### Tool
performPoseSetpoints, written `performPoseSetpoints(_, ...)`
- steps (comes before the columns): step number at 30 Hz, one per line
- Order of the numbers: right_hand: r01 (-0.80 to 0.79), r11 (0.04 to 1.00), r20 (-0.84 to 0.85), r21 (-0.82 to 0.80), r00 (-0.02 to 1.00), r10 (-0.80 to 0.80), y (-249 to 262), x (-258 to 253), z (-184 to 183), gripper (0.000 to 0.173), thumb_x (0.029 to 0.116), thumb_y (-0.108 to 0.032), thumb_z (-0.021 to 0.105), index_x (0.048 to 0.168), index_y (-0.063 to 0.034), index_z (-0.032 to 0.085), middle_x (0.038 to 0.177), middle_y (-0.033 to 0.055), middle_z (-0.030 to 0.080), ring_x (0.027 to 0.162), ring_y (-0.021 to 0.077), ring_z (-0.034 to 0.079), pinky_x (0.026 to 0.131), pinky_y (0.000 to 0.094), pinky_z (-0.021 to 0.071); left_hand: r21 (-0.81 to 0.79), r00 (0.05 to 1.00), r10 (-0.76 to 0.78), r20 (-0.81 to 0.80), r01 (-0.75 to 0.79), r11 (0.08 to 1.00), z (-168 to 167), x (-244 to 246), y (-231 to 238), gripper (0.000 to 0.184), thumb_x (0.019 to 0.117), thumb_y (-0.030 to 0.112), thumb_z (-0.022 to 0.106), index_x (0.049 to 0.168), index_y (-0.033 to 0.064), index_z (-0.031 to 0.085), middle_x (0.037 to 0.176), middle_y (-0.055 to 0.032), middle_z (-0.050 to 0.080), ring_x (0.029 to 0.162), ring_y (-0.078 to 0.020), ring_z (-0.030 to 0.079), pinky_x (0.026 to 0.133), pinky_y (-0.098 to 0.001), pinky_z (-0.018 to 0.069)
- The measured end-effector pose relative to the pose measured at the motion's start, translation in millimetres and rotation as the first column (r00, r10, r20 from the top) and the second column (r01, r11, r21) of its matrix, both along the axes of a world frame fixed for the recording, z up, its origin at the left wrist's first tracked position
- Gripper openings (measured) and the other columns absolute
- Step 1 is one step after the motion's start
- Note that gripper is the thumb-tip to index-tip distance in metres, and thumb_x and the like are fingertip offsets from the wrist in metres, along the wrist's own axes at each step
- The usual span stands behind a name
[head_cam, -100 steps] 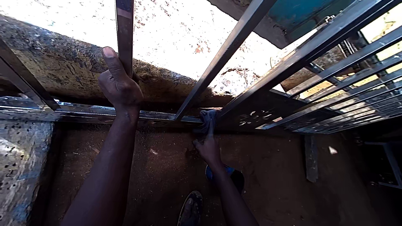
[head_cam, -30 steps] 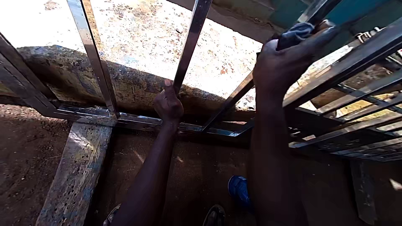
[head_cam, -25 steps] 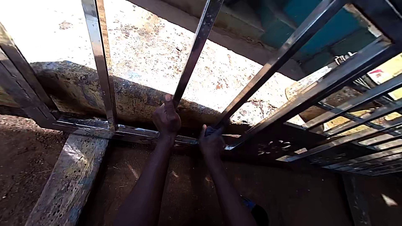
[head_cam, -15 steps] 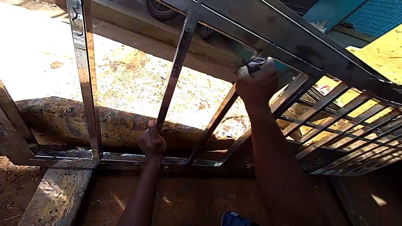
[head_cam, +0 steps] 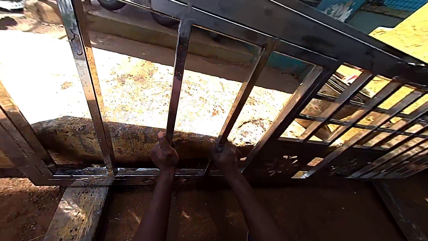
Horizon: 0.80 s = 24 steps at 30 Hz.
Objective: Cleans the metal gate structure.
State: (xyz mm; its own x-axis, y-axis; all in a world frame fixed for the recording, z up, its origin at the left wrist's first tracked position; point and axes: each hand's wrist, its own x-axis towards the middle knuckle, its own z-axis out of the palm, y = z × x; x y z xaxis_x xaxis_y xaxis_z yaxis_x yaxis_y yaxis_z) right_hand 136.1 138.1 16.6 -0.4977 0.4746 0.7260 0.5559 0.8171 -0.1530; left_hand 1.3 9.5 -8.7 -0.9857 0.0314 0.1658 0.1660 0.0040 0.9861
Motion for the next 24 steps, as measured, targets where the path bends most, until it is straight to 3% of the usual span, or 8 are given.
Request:
performPoseSetpoints(5, 0.094, 0.994, -0.268, -0.063, 0.957, -0.108, 27, -66, 215, 0.056, 0.1066, -0.050, 0.039, 0.084, -0.0036, 0.061, 0.066, 0.0109, 0.058, 0.064, 0.0305, 0.063, 0.057, 0.0508, 0.0455, 0.053, 0.999, 0.014, -0.045, -0.011, 0.999, 2, -1, 4, 0.061, 0.1054, 0.050, 0.022, 0.060, 0.0183, 0.047, 0.050, 0.0099, 0.040, 0.043, -0.0044, 0.041, 0.045, -0.0279, 0.0367)
performPoseSetpoints(7, 0.088, 0.996, -0.329, -0.029, 0.940, -0.093, 26, -68, 202, 0.055, 0.1083, -0.049, 0.036, 0.087, -0.0048, 0.060, 0.066, 0.0088, 0.057, 0.062, 0.0278, 0.062, 0.055, 0.0483, 0.0461, 0.059, 0.999, 0.006, -0.053, -0.003, 0.998, 4, -1, 4, 0.061, 0.1058, 0.049, 0.021, 0.060, 0.0188, 0.047, 0.049, 0.0107, 0.039, 0.042, -0.0030, 0.040, 0.044, -0.0265, 0.0353)
performPoseSetpoints(9, 0.057, 0.998, -0.300, -0.014, 0.952, -0.058, 16, -51, 136, 0.055, 0.1091, -0.047, 0.037, 0.097, -0.0016, 0.064, 0.073, 0.0107, 0.062, 0.066, 0.0282, 0.065, 0.059, 0.0480, 0.0524, 0.049, 0.999, 0.017, -0.041, -0.015, 0.999, 4, 2, 5, 0.061, 0.1056, 0.050, 0.021, 0.059, 0.0188, 0.047, 0.049, 0.0105, 0.040, 0.042, -0.0037, 0.040, 0.044, -0.0275, 0.0352)
performPoseSetpoints(13, -0.033, 0.999, -0.169, -0.007, 0.985, 0.031, 0, -17, 23, 0.043, 0.0941, -0.036, 0.055, 0.090, 0.0041, 0.069, 0.069, 0.0105, 0.067, 0.063, 0.0254, 0.069, 0.062, 0.0426, 0.0586, 0.036, 0.999, 0.026, -0.028, -0.025, 0.999, 4, 2, 1, 0.062, 0.1048, 0.050, 0.022, 0.059, 0.0173, 0.048, 0.049, 0.0090, 0.041, 0.043, -0.0053, 0.043, 0.044, -0.0293, 0.0362)
performPoseSetpoints(16, -0.015, 1.000, -0.149, 0.011, 0.989, 0.017, 15, -27, 83, 0.041, 0.0919, -0.039, 0.056, 0.079, -0.0003, 0.064, 0.059, 0.0076, 0.059, 0.053, 0.0244, 0.063, 0.050, 0.0428, 0.0510, 0.055, 1.000, 0.002, -0.015, -0.002, 0.999, 8, 6, 0, 0.059, 0.1061, 0.045, 0.023, 0.060, 0.0171, 0.047, 0.049, 0.0109, 0.039, 0.042, -0.0022, 0.041, 0.044, -0.0255, 0.0351)
performPoseSetpoints(20, 0.091, 0.988, -0.198, -0.128, 0.973, -0.116, 17, -62, 212, 0.031, 0.0989, -0.031, 0.056, 0.097, -0.0008, 0.062, 0.075, 0.0134, 0.066, 0.072, 0.0325, 0.069, 0.061, 0.0514, 0.0517, 0.139, 1.000, -0.012, -0.017, 0.014, 0.990, 8, 9, -1, 0.054, 0.1077, 0.041, 0.024, 0.063, 0.0194, 0.045, 0.050, 0.0138, 0.038, 0.042, 0.0017, 0.039, 0.043, -0.0201, 0.0344)
performPoseSetpoints(22, 0.116, 0.985, -0.241, -0.126, 0.960, -0.144, 13, -67, 212, 0.031, 0.1003, -0.031, 0.057, 0.109, -0.0014, 0.062, 0.082, 0.0144, 0.068, 0.077, 0.0331, 0.071, 0.063, 0.0520, 0.0537, 0.185, 0.999, -0.024, -0.027, 0.029, 0.982, 7, 8, -1, 0.051, 0.1086, 0.038, 0.024, 0.065, 0.0206, 0.044, 0.051, 0.0147, 0.039, 0.042, 0.0027, 0.040, 0.044, -0.0181, 0.0347)
performPoseSetpoints(24, 0.105, 0.988, -0.183, -0.116, 0.975, -0.125, 0, -48, 155, 0.041, 0.1052, -0.036, 0.051, 0.125, 0.0000, 0.054, 0.083, 0.0153, 0.064, 0.073, 0.0339, 0.067, 0.059, 0.0501, 0.0538, 0.200, 0.999, -0.030, -0.021, 0.034, 0.979, 6, 10, -1, 0.051, 0.1091, 0.038, 0.022, 0.066, 0.0205, 0.044, 0.051, 0.0148, 0.040, 0.043, 0.0033, 0.040, 0.044, -0.0171, 0.0348)
